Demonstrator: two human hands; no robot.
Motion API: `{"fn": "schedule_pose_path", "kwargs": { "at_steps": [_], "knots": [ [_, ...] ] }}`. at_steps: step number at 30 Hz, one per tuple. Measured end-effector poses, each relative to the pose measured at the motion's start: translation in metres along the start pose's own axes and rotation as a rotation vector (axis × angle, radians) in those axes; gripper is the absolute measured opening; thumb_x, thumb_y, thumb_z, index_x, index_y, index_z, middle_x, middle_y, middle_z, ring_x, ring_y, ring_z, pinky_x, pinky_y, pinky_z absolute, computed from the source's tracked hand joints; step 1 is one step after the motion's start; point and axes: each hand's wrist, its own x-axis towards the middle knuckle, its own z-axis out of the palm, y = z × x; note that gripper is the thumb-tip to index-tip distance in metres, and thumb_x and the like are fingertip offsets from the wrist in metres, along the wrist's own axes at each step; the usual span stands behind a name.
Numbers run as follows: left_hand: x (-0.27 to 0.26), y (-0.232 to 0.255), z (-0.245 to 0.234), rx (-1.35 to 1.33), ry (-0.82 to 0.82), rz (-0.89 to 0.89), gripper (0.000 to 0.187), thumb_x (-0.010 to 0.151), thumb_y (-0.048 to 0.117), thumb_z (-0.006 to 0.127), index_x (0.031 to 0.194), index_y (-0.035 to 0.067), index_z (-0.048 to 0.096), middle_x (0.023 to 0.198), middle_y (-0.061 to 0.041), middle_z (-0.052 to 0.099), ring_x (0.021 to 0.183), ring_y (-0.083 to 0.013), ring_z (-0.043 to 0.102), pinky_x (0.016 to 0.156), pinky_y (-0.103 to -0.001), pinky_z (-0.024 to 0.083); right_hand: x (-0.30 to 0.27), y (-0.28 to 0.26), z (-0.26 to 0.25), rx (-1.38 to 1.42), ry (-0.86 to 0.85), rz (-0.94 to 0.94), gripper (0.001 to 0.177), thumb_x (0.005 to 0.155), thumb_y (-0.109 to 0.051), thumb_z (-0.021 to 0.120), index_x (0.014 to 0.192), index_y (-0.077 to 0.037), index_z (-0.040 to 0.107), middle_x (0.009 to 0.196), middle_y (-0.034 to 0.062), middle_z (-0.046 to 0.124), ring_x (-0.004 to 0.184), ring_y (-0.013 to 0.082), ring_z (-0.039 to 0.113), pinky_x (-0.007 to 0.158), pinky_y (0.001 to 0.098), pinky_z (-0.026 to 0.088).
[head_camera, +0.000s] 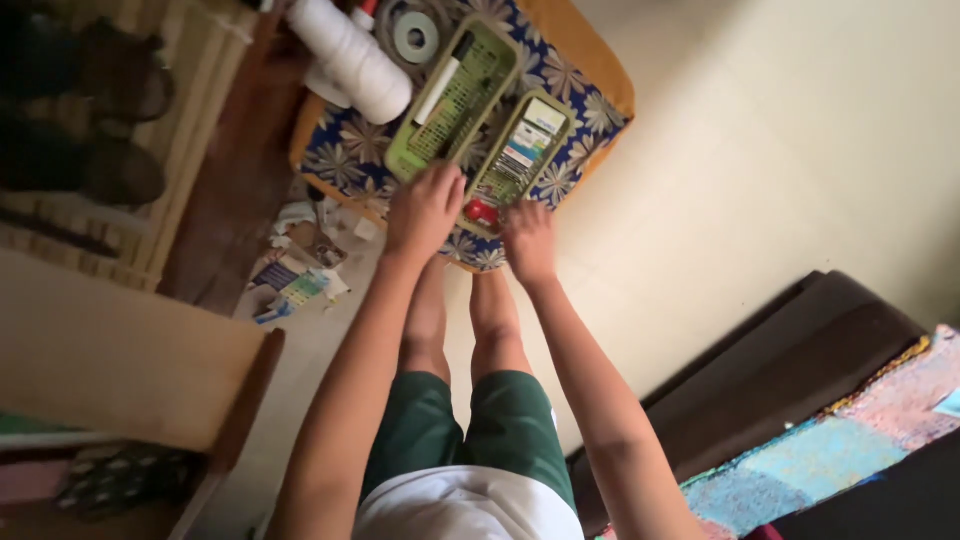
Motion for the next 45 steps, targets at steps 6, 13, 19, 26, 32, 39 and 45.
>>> {"fn": "schedule_pose_path", "kwargs": {
  "at_steps": [6, 13, 19, 26, 32, 39, 45],
  "knots": [
    [-0.048, -0.028, 0.064, -0.023, -0.212, -0.211, 0.012, 0.100, 0.016, 0.058, 0.110, 0.011, 0.060, 0.104, -0.015, 0.069, 0.085, -0.0410, 0.068, 0.071, -0.051, 0.055, 0.026, -0.015, 0.035, -0.116, -0.053, -0.130, 0.040, 0.084, -0.023, 0.067, 0.121, -0.009, 0.066, 0.103, 0.0128, 0.062, 0.106, 0.0320, 0.056, 0.101, 0.0503, 0.040],
    [-0.057, -0.034, 0.072, -0.012, -0.209, -0.182, 0.013, 0.098, 0.013, 0.059, 0.111, 0.011, 0.059, 0.113, -0.014, 0.067, 0.090, -0.0403, 0.068, 0.074, -0.051, 0.055, 0.041, -0.008, 0.011, 0.026, -0.078, -0.105, 0.042, 0.074, -0.023, 0.076, 0.112, -0.009, 0.062, 0.097, 0.0116, 0.064, 0.098, 0.0316, 0.061, 0.090, 0.0457, 0.044],
    [-0.038, -0.023, 0.088, 0.182, -0.219, -0.119, 0.025, 0.100, 0.016, 0.064, 0.125, 0.013, 0.064, 0.142, -0.017, 0.050, 0.131, -0.0376, 0.052, 0.094, -0.047, 0.055, 0.022, -0.003, -0.021, 0.526, 0.278, 0.427, 0.037, 0.088, -0.005, 0.079, 0.117, -0.006, 0.057, 0.098, 0.0089, 0.071, 0.087, 0.0222, 0.068, 0.075, 0.0356, 0.052],
    [-0.029, -0.029, 0.131, 0.619, -0.215, 0.029, 0.033, 0.097, 0.016, 0.063, 0.129, 0.018, 0.070, 0.171, -0.015, 0.024, 0.153, -0.0410, 0.027, 0.112, -0.055, 0.039, 0.004, 0.029, 0.000, 0.960, 0.424, 0.634, 0.036, 0.093, 0.004, 0.059, 0.127, -0.005, 0.053, 0.113, 0.0078, 0.062, 0.099, 0.0152, 0.065, 0.080, 0.0282, 0.058],
    [-0.023, -0.039, 0.137, 0.690, -0.170, 0.085, 0.017, 0.094, 0.020, 0.065, 0.107, 0.017, 0.076, 0.171, -0.013, 0.024, 0.155, -0.0396, 0.021, 0.116, -0.058, 0.036, 0.002, 0.063, 0.010, 1.562, 0.353, 0.755, 0.021, 0.093, -0.002, 0.045, 0.112, -0.005, 0.055, 0.104, 0.0098, 0.061, 0.093, 0.0204, 0.063, 0.086, 0.0362, 0.058],
    [-0.008, -0.034, 0.123, 0.589, -0.293, 0.095, 0.007, 0.089, 0.018, 0.070, 0.088, 0.015, 0.076, 0.169, -0.011, 0.025, 0.156, -0.0405, 0.017, 0.121, -0.063, 0.027, 0.022, 0.035, -0.017, 1.419, 0.211, 0.903, 0.017, 0.100, -0.016, 0.047, 0.093, -0.005, 0.059, 0.089, 0.0061, 0.062, 0.076, 0.0153, 0.063, 0.067, 0.0326, 0.059],
    [-0.018, -0.024, 0.096, 0.275, -0.077, 0.108, 0.009, 0.090, 0.021, 0.078, 0.090, 0.012, 0.075, 0.161, -0.011, 0.037, 0.150, -0.0356, 0.031, 0.117, -0.062, 0.032, 0.004, 0.041, 0.011, 1.297, 0.218, 0.791, 0.020, 0.105, -0.015, 0.054, 0.090, -0.003, 0.058, 0.069, 0.0034, 0.056, 0.059, 0.0127, 0.055, 0.055, 0.0277, 0.045]
  ]
}}
